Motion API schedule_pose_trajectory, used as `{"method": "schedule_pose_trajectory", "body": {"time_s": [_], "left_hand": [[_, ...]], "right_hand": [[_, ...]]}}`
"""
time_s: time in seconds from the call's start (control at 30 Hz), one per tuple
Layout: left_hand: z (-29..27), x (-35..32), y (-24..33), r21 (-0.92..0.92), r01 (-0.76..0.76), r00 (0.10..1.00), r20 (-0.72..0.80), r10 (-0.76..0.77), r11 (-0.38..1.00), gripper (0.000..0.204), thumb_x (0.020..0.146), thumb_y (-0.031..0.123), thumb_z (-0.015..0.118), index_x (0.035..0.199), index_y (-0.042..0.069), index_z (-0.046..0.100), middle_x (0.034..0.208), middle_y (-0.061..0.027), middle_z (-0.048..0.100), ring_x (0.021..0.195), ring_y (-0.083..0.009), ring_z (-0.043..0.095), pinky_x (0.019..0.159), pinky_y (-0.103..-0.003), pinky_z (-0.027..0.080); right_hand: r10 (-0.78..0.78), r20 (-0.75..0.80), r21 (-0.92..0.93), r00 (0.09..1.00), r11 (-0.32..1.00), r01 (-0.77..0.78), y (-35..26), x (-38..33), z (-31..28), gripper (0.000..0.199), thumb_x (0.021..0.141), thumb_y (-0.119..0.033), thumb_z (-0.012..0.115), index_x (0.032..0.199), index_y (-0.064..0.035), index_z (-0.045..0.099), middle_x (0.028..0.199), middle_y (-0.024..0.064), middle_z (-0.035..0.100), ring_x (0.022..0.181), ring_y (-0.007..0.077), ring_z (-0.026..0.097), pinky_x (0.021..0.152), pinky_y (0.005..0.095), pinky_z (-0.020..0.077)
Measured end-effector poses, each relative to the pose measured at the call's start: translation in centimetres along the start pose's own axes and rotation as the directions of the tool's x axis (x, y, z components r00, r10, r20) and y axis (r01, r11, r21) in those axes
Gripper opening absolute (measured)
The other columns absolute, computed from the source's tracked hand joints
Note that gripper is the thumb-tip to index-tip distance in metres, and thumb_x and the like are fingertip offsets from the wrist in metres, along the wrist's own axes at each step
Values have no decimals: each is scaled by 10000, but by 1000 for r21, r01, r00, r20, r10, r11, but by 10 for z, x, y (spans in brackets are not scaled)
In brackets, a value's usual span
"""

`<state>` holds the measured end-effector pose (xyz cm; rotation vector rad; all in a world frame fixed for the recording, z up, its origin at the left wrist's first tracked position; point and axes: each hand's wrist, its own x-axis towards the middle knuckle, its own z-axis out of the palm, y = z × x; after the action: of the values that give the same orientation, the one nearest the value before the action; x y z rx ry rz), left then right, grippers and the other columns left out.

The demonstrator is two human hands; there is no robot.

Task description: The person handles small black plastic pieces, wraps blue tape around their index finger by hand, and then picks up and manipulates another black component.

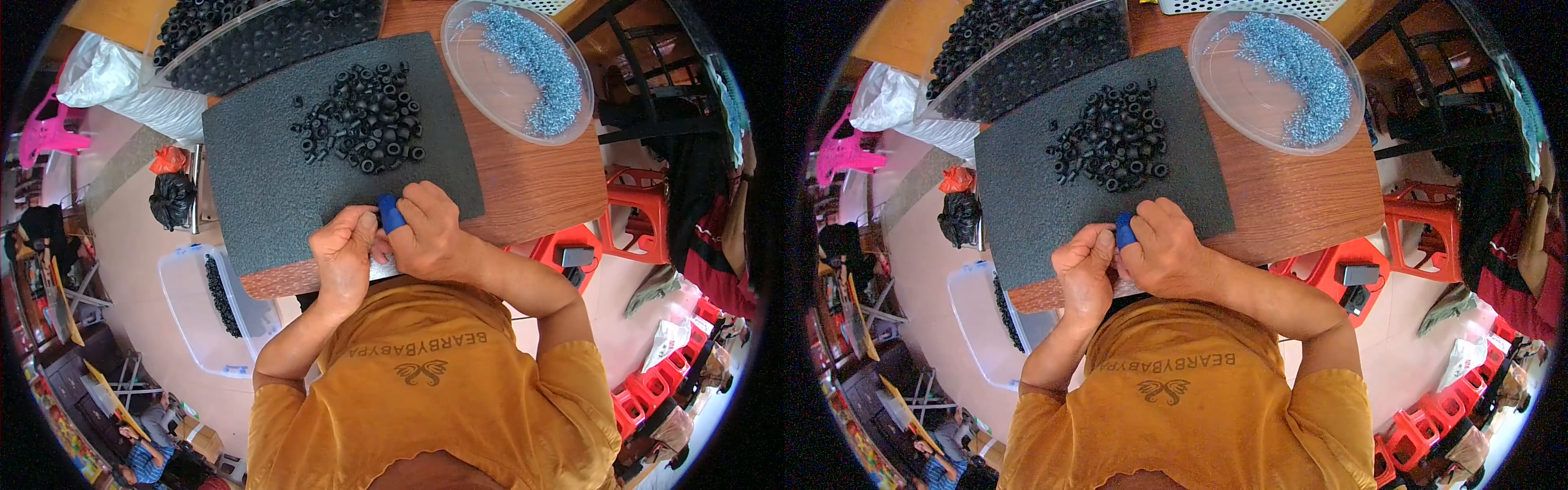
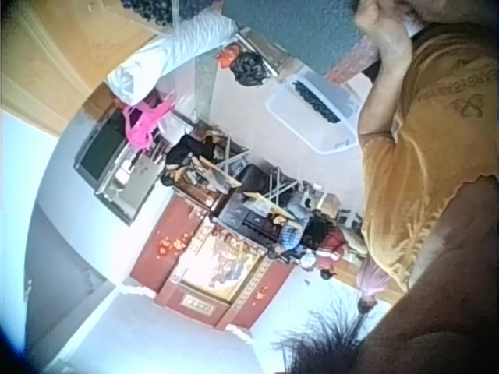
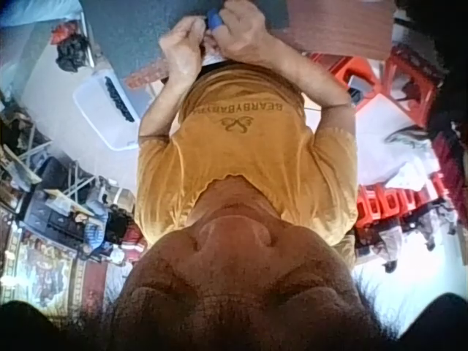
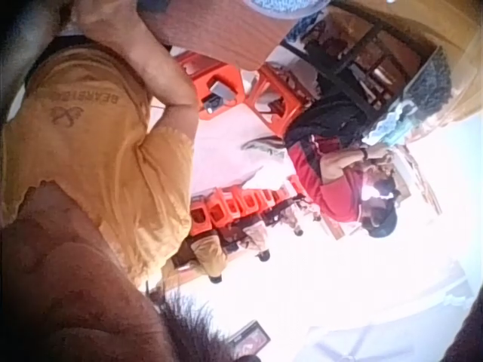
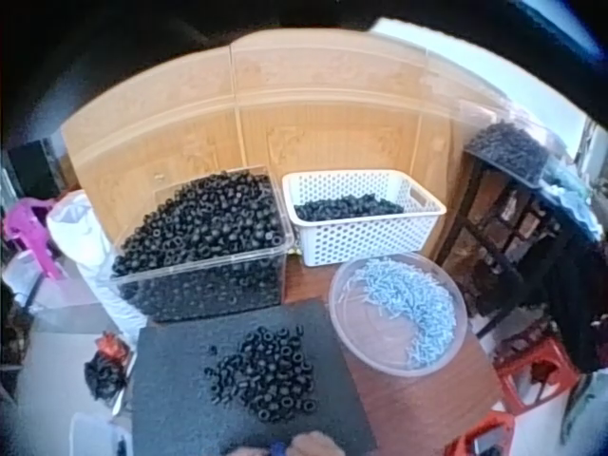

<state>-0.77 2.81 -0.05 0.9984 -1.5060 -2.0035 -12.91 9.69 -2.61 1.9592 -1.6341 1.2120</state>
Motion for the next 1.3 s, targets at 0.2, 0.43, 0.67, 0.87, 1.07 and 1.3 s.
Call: {"method": "schedule_pose_trajectory", "body": {"time_s": [0.2,0.43,0.67,0.87,1.07,1.3], "left_hand": [[0,3,-4,169,-120,992,-28,126,978,129,895,16,491,850,-49,594,636,-13,517,512,-60,451,444,-214,374],[-5,10,-2,264,-183,982,12,186,947,135,898,40,499,866,-46,597,644,-39,545,508,-73,481,447,-213,386],[-17,8,9,-252,173,984,92,-154,952,246,916,150,491,949,-78,577,756,-162,634,554,-175,606,450,-254,468],[-14,0,1,-144,62,997,59,-54,988,263,917,170,499,958,-75,586,785,-142,642,571,-138,590,483,-223,455],[-17,1,3,-119,18,999,47,-12,993,231,903,141,525,969,-71,589,809,-114,637,583,-124,580,506,-214,454],[-55,31,23,232,-239,949,-152,277,943,200,872,121,573,990,-38,601,846,-106,634,653,-111,575,544,-211,460]], "right_hand": [[-83,86,-30,993,996,86,0,5,-1,176,410,-133,490,512,-70,361,568,91,371,551,234,390,443,341,292],[-16,56,2,998,1000,15,4,5,4,195,417,-95,529,542,-51,385,563,95,378,523,239,402,428,354,309],[114,-111,84,987,991,-105,6,6,9,318,514,-29,696,577,-48,385,562,78,377,472,232,389,390,344,299],[101,-64,70,993,993,-97,2,5,6,252,514,-48,635,552,-52,386,565,90,391,510,250,421,427,364,341],[85,-46,87,995,993,-81,6,13,0,224,555,-71,673,567,-42,451,567,88,397,517,252,424,442,373,350],[195,-76,-225,978,952,-208,69,71,-75,227,665,-130,732,597,-37,535,609,117,515,534,290,515,466,376,395]]}}
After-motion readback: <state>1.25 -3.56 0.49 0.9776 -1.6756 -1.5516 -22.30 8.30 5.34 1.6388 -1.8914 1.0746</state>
